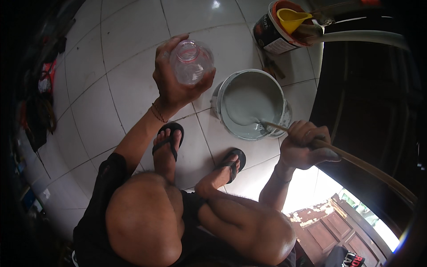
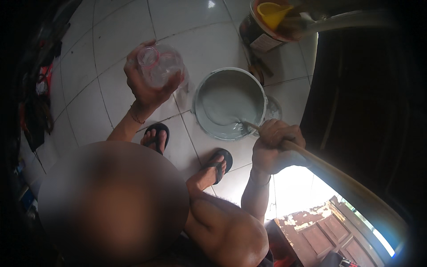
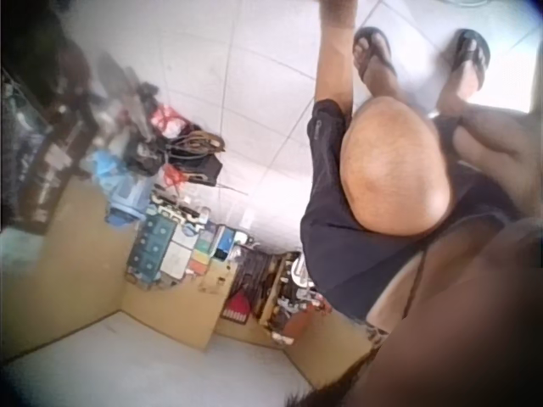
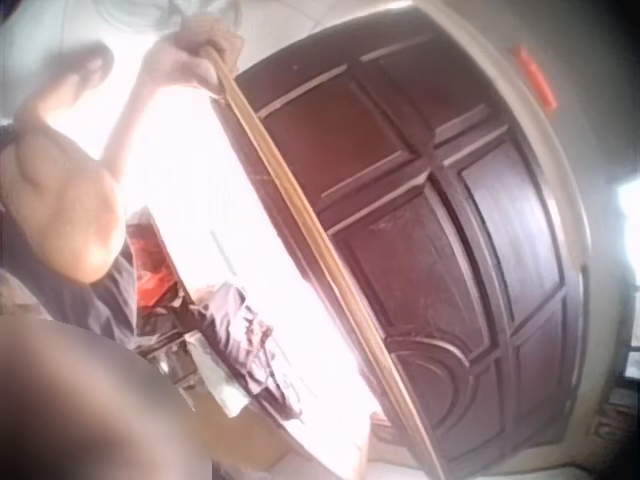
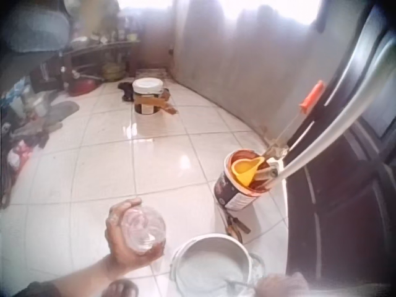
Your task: The person pours water from a plastic bottle into a bucket containing a light-colored liquid and stirs the mixture with a wooden stick. The person continues stirring the contents of the bucket.
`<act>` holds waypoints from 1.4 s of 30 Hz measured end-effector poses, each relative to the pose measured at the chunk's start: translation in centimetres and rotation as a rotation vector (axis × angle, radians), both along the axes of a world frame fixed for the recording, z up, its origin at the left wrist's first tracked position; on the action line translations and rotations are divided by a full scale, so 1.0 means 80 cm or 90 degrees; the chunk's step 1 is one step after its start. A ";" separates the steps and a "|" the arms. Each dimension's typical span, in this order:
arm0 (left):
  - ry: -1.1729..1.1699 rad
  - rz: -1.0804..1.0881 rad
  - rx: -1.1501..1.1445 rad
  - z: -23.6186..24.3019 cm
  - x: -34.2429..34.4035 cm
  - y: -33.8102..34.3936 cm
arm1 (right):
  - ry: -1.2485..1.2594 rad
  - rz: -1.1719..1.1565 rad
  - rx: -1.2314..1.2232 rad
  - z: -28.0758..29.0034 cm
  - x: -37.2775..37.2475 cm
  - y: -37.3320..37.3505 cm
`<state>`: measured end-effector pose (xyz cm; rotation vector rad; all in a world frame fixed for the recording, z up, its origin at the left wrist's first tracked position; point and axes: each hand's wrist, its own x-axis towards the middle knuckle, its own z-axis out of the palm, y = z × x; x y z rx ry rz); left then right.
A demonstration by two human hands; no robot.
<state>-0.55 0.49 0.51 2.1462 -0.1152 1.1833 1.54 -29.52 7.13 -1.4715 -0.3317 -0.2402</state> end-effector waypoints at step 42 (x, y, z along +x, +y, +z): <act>0.001 -0.007 -0.012 -0.002 0.002 0.000 | -0.041 0.114 0.344 -0.024 0.009 0.038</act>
